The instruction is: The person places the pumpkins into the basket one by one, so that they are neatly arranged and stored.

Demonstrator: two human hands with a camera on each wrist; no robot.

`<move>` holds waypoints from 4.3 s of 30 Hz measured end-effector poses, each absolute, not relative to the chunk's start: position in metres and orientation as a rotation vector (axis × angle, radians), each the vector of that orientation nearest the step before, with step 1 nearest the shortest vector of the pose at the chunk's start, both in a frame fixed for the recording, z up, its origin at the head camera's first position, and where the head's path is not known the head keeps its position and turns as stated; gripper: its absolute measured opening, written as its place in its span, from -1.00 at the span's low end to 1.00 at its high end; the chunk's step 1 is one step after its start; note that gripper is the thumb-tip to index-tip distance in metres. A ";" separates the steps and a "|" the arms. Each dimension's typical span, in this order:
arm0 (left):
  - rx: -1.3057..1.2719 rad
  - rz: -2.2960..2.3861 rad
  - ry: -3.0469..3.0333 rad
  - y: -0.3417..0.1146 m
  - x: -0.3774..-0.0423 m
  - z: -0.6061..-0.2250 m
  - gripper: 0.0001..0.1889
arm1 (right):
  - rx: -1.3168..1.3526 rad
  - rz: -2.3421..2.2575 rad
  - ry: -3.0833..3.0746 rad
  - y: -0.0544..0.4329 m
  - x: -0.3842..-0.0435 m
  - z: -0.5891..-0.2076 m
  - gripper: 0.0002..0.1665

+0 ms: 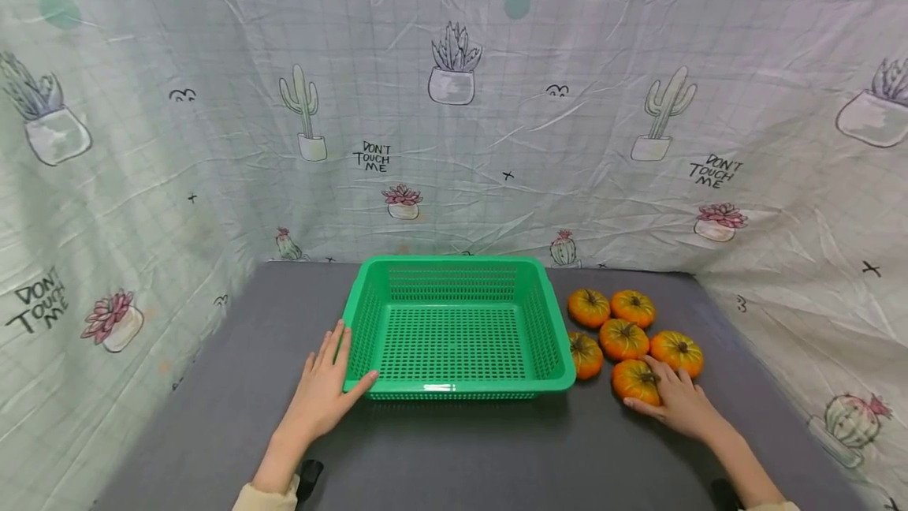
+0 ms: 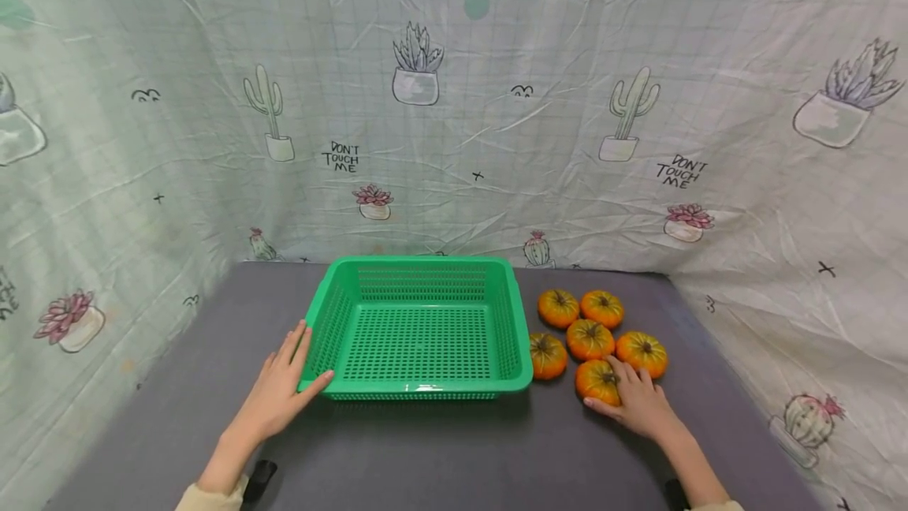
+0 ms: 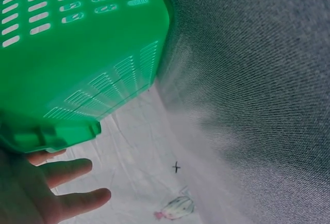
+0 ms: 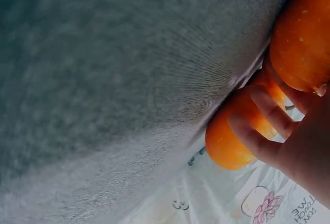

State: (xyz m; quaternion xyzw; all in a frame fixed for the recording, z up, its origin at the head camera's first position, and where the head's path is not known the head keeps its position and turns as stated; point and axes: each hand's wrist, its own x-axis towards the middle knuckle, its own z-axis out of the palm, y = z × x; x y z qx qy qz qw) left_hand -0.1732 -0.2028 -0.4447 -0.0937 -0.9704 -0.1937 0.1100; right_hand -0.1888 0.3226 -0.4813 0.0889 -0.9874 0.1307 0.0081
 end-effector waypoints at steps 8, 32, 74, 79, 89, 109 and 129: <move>-0.278 -0.576 -2.846 -0.203 -0.173 -0.445 -0.11 | 0.331 0.414 -3.016 0.322 -0.193 -0.483 -0.05; -0.274 -0.475 -2.789 -0.199 -0.173 -0.447 -0.14 | 0.437 0.437 -2.751 0.317 -0.191 -0.472 -0.15; -0.263 -0.546 -2.850 -0.201 -0.172 -0.443 -0.14 | 0.526 0.573 -2.587 0.245 -0.215 -0.418 -0.13; -0.256 -0.540 -2.849 -0.201 -0.172 -0.444 -0.14 | 0.570 0.583 -2.605 0.237 -0.226 -0.412 -0.14; -0.264 -0.556 -2.843 -0.200 -0.172 -0.442 -0.14 | 0.661 0.615 -2.599 0.218 -0.245 -0.407 -0.14; -0.270 -0.561 -2.850 -0.200 -0.171 -0.442 -0.14 | 0.751 0.466 -2.605 0.188 -0.289 -0.409 -0.10; -0.259 -0.598 -2.855 -0.200 -0.171 -0.442 -0.14 | 0.898 0.170 -2.654 0.179 -0.326 -0.402 -0.12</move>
